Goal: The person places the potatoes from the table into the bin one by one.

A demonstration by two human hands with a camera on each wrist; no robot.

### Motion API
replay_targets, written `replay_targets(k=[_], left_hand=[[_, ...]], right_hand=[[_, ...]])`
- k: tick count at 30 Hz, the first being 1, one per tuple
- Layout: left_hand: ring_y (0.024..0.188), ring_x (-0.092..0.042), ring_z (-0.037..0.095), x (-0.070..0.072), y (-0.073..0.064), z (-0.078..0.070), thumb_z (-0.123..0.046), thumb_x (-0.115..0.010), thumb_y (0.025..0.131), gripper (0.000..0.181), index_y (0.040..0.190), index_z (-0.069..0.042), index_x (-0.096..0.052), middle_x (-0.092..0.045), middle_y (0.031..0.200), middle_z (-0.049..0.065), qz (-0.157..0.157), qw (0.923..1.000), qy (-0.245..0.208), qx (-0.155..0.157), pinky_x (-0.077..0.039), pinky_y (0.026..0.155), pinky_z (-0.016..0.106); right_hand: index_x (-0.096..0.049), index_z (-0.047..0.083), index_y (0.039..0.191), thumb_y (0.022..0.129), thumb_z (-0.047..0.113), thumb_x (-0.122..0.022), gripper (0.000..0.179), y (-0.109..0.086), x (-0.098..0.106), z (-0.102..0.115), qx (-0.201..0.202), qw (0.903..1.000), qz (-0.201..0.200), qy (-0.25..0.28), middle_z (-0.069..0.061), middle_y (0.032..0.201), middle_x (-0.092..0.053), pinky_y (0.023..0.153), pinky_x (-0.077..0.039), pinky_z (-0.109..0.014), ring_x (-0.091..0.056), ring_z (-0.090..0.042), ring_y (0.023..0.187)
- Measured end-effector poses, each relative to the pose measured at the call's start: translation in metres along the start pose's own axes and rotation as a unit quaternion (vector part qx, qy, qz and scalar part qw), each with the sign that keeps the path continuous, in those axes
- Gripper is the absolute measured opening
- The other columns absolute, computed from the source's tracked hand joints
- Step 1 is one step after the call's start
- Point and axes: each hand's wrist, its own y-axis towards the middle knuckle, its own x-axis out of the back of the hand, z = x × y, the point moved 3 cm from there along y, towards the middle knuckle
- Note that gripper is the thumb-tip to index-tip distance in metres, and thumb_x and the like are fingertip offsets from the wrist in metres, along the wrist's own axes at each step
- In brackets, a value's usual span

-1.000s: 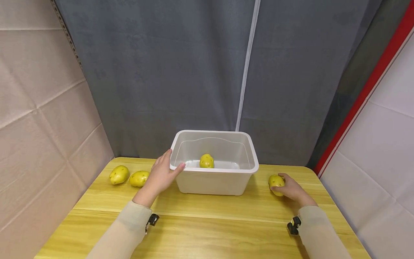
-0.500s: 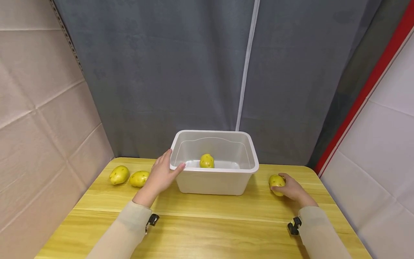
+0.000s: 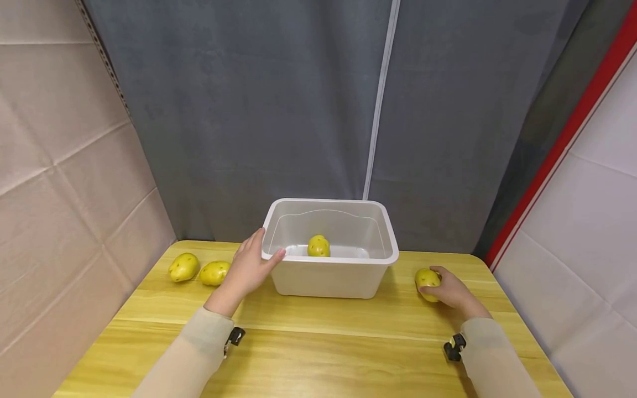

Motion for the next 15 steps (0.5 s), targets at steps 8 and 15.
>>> replay_targets(k=[8, 15], left_hand=[[0.146, -0.027, 0.039, 0.0000, -0.0004, 0.0006, -0.071, -0.048, 0.093, 0.098, 0.157, 0.000, -0.023, -0.028, 0.161, 0.019, 0.001, 1.0000, -0.001, 0.001, -0.018, 0.120, 0.054], [0.146, -0.027, 0.039, -0.0009, -0.0008, 0.0014, -0.071, -0.048, 0.093, 0.098, 0.157, 0.000, -0.024, -0.028, 0.161, 0.019, -0.002, 1.0000, 0.001, -0.001, -0.018, 0.120, 0.054]], right_hand=[[-0.032, -0.019, 0.142, 0.090, 0.033, -0.075, 0.085, -0.0042, 0.0025, 0.0012, -0.004, 1.0000, -0.006, -0.001, -0.043, 0.131, -0.045, 0.095, -0.042, -0.064, -0.052, -0.047, 0.106], [-0.034, -0.018, 0.141, 0.089, 0.032, -0.076, 0.084, -0.0083, 0.0035, 0.0028, 0.003, 0.9999, -0.017, -0.001, -0.044, 0.131, -0.045, 0.096, -0.042, -0.065, -0.052, -0.048, 0.107]])
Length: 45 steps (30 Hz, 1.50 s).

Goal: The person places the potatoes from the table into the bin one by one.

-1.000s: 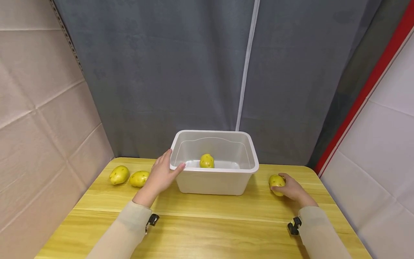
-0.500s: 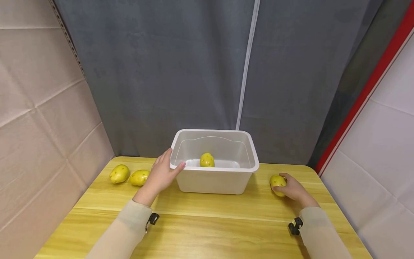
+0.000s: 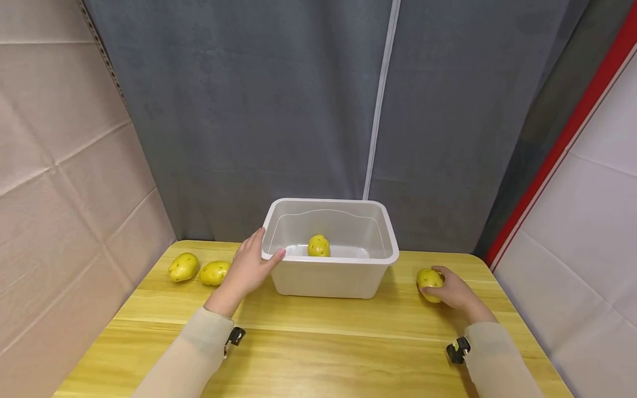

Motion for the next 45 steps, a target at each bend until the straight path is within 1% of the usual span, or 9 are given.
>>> replay_targets(k=[5, 11, 21, 26, 36, 42, 45], left_hand=[[0.146, -0.027, 0.040, 0.000, 0.000, -0.001, -0.068, -0.050, 0.094, 0.097, 0.157, 0.000, -0.024, -0.029, 0.161, 0.019, 0.000, 1.0000, -0.002, 0.000, -0.019, 0.120, 0.054], [0.146, -0.026, 0.039, 0.001, 0.000, -0.001, -0.067, -0.051, 0.094, 0.096, 0.157, 0.000, -0.024, -0.028, 0.161, 0.019, 0.002, 1.0000, -0.003, 0.002, -0.019, 0.120, 0.054], [0.147, -0.026, 0.039, 0.001, 0.000, -0.002, -0.067, -0.051, 0.094, 0.096, 0.157, -0.001, -0.023, -0.028, 0.161, 0.018, 0.003, 1.0000, -0.007, 0.006, -0.018, 0.120, 0.054], [0.146, -0.027, 0.038, 0.001, 0.000, -0.002, -0.067, -0.051, 0.094, 0.096, 0.157, 0.000, -0.024, -0.029, 0.161, 0.018, 0.002, 1.0000, -0.006, 0.005, -0.019, 0.120, 0.054], [0.146, -0.027, 0.039, 0.002, 0.000, -0.002, -0.069, -0.050, 0.093, 0.097, 0.157, 0.000, -0.024, -0.029, 0.161, 0.018, 0.002, 1.0000, -0.008, 0.003, -0.020, 0.119, 0.055], [0.146, -0.027, 0.039, 0.002, 0.001, -0.002, -0.069, -0.051, 0.093, 0.097, 0.157, 0.000, -0.024, -0.028, 0.161, 0.018, 0.002, 1.0000, -0.007, 0.003, -0.020, 0.119, 0.055], [0.146, -0.027, 0.039, 0.002, 0.001, -0.002, -0.068, -0.051, 0.093, 0.097, 0.157, 0.000, -0.025, -0.029, 0.161, 0.018, 0.001, 1.0000, -0.007, 0.003, -0.020, 0.119, 0.055]], right_hand=[[-0.032, -0.018, 0.142, 0.090, 0.033, -0.075, 0.084, -0.005, 0.002, 0.004, -0.004, 1.0000, 0.002, -0.001, -0.045, 0.133, -0.043, 0.097, -0.040, -0.067, -0.051, -0.050, 0.110], [-0.032, -0.018, 0.142, 0.090, 0.033, -0.075, 0.084, -0.011, 0.006, 0.010, -0.003, 1.0000, -0.002, -0.002, -0.045, 0.132, -0.043, 0.096, -0.041, -0.067, -0.051, -0.050, 0.109], [-0.034, -0.017, 0.142, 0.090, 0.032, -0.076, 0.083, -0.014, 0.010, 0.012, 0.013, 0.9998, -0.014, -0.007, -0.044, 0.129, -0.047, 0.091, -0.047, -0.060, -0.054, -0.049, 0.108], [-0.035, -0.016, 0.142, 0.089, 0.031, -0.076, 0.082, -0.016, 0.013, 0.015, 0.014, 0.9997, -0.017, -0.008, -0.043, 0.128, -0.048, 0.089, -0.048, -0.059, -0.054, -0.048, 0.107], [-0.037, -0.015, 0.141, 0.088, 0.032, -0.077, 0.081, -0.023, 0.018, 0.024, 0.028, 0.9993, -0.022, -0.004, -0.040, 0.126, -0.051, 0.083, -0.050, -0.050, -0.056, -0.045, 0.105], [-0.037, -0.014, 0.142, 0.088, 0.033, -0.077, 0.082, -0.027, 0.023, 0.027, 0.030, 0.9993, -0.022, -0.007, -0.039, 0.127, -0.050, 0.082, -0.050, -0.049, -0.056, -0.044, 0.105], [-0.036, -0.013, 0.144, 0.089, 0.033, -0.076, 0.081, -0.030, 0.026, 0.029, 0.030, 0.9993, -0.022, -0.007, -0.040, 0.128, -0.049, 0.083, -0.050, -0.050, -0.055, -0.045, 0.107]])
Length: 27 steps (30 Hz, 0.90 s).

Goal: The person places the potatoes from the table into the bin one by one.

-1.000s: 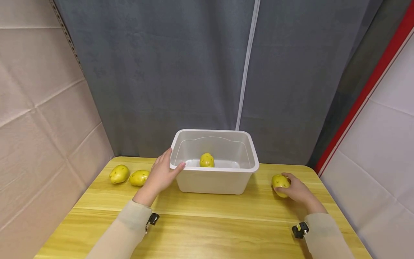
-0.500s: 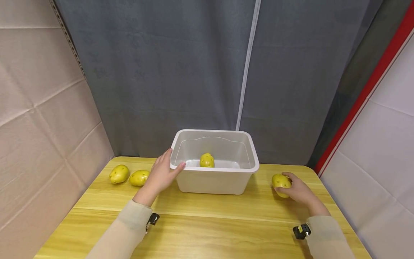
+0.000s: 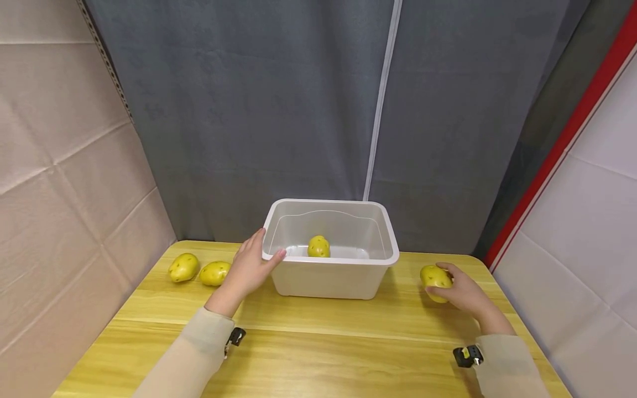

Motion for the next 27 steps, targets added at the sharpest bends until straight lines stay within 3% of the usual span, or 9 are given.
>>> replay_targets(k=[19, 27], left_hand=[[0.146, -0.027, 0.040, 0.000, -0.001, 0.000, -0.067, -0.052, 0.094, 0.097, 0.157, 0.000, -0.024, -0.029, 0.161, 0.020, -0.003, 1.0000, 0.000, -0.001, -0.020, 0.119, 0.056], [0.146, -0.027, 0.040, 0.000, -0.002, 0.000, -0.067, -0.052, 0.094, 0.096, 0.157, 0.000, -0.024, -0.029, 0.161, 0.019, -0.001, 1.0000, -0.001, 0.001, -0.020, 0.119, 0.055]], right_hand=[[-0.038, -0.014, 0.143, 0.090, 0.034, -0.076, 0.081, -0.011, 0.014, 0.005, 0.014, 0.9996, -0.023, -0.004, -0.036, 0.130, -0.050, 0.079, -0.051, -0.045, -0.054, -0.048, 0.110], [-0.033, -0.015, 0.145, 0.092, 0.029, -0.074, 0.080, -0.016, 0.020, 0.008, 0.013, 0.9995, -0.016, 0.024, -0.035, 0.131, -0.046, 0.071, -0.052, -0.033, -0.054, -0.048, 0.109]])
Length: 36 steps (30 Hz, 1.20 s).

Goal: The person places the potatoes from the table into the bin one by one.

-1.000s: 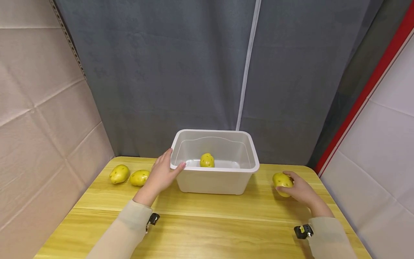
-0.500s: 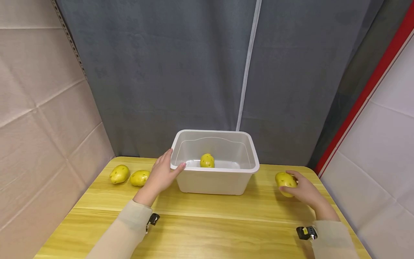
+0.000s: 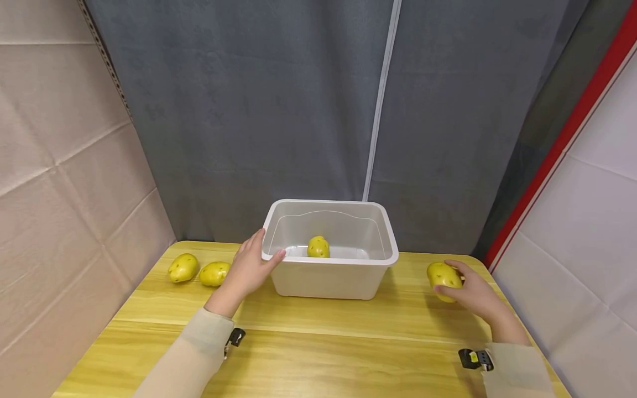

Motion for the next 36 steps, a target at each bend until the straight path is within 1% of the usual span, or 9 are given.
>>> replay_targets(k=[4, 8, 13, 17, 20, 27, 31, 36], left_hand=[[0.145, -0.028, 0.040, 0.000, 0.000, 0.000, -0.068, -0.051, 0.093, 0.097, 0.157, 0.000, -0.024, -0.029, 0.161, 0.019, 0.000, 1.0000, -0.001, -0.001, -0.020, 0.119, 0.056], [0.146, -0.028, 0.040, -0.001, 0.000, 0.000, -0.068, -0.051, 0.093, 0.097, 0.157, 0.000, -0.024, -0.029, 0.161, 0.019, -0.002, 1.0000, -0.001, -0.002, -0.019, 0.119, 0.055], [0.146, -0.028, 0.040, -0.001, 0.001, 0.000, -0.068, -0.053, 0.093, 0.098, 0.157, -0.001, -0.024, -0.028, 0.161, 0.019, -0.003, 1.0000, -0.004, -0.002, -0.019, 0.119, 0.055], [0.146, -0.028, 0.040, -0.001, 0.001, 0.000, -0.068, -0.052, 0.093, 0.098, 0.157, -0.001, -0.024, -0.028, 0.161, 0.018, -0.003, 1.0000, -0.003, -0.002, -0.020, 0.120, 0.054], [0.145, -0.028, 0.040, -0.001, 0.001, 0.001, -0.069, -0.051, 0.093, 0.097, 0.157, -0.001, -0.024, -0.029, 0.161, 0.018, -0.004, 1.0000, -0.002, -0.003, -0.020, 0.119, 0.055], [0.146, -0.027, 0.039, -0.001, 0.000, 0.000, -0.067, -0.051, 0.094, 0.096, 0.157, -0.001, -0.022, -0.028, 0.161, 0.018, 0.002, 1.0000, -0.001, -0.001, -0.019, 0.120, 0.054], [0.146, -0.027, 0.039, -0.001, 0.000, -0.001, -0.063, -0.054, 0.095, 0.094, 0.157, 0.000, -0.023, -0.028, 0.161, 0.019, 0.001, 1.0000, -0.003, 0.001, -0.019, 0.120, 0.055], [0.146, -0.027, 0.039, 0.000, -0.001, 0.000, -0.065, -0.052, 0.095, 0.095, 0.157, -0.001, -0.023, -0.028, 0.161, 0.019, 0.002, 1.0000, -0.001, 0.002, -0.019, 0.120, 0.055]], right_hand=[[-0.031, -0.015, 0.146, 0.094, 0.026, -0.072, 0.078, -0.002, 0.002, 0.001, 0.000, 0.9998, 0.003, 0.018, -0.034, 0.134, -0.042, 0.069, -0.052, -0.030, -0.053, -0.047, 0.108], [-0.031, -0.012, 0.147, 0.094, 0.023, -0.072, 0.076, -0.006, 0.005, 0.002, 0.006, 0.9996, -0.006, 0.026, -0.032, 0.132, -0.044, 0.067, -0.052, -0.028, -0.054, -0.045, 0.107], [-0.028, -0.010, 0.149, 0.095, 0.027, -0.070, 0.078, -0.009, 0.011, 0.006, -0.003, 0.9997, -0.007, 0.021, -0.034, 0.130, -0.047, 0.067, -0.052, -0.031, -0.054, -0.046, 0.106], [-0.027, -0.009, 0.150, 0.095, 0.032, -0.070, 0.080, -0.012, 0.014, 0.011, -0.013, 0.9998, -0.008, 0.016, -0.035, 0.131, -0.046, 0.069, -0.053, -0.033, -0.053, -0.049, 0.109], [-0.027, -0.009, 0.151, 0.096, 0.033, -0.069, 0.081, -0.014, 0.017, 0.016, -0.013, 0.9998, -0.007, 0.012, -0.035, 0.131, -0.046, 0.069, -0.052, -0.034, -0.052, -0.049, 0.110], [-0.023, -0.006, 0.154, 0.097, 0.033, -0.068, 0.083, -0.017, 0.023, 0.025, -0.016, 0.9997, -0.005, 0.019, -0.036, 0.133, -0.043, 0.069, -0.053, -0.035, -0.051, -0.050, 0.112], [-0.021, -0.005, 0.155, 0.097, 0.034, -0.067, 0.083, -0.020, 0.026, 0.029, -0.023, 0.9995, -0.005, 0.023, -0.036, 0.134, -0.042, 0.070, -0.053, -0.036, -0.050, -0.051, 0.113], [-0.021, -0.003, 0.155, 0.097, 0.035, -0.067, 0.083, -0.021, 0.028, 0.032, -0.025, 0.9994, -0.012, 0.020, -0.036, 0.136, -0.041, 0.070, -0.053, -0.037, -0.049, -0.052, 0.114]])
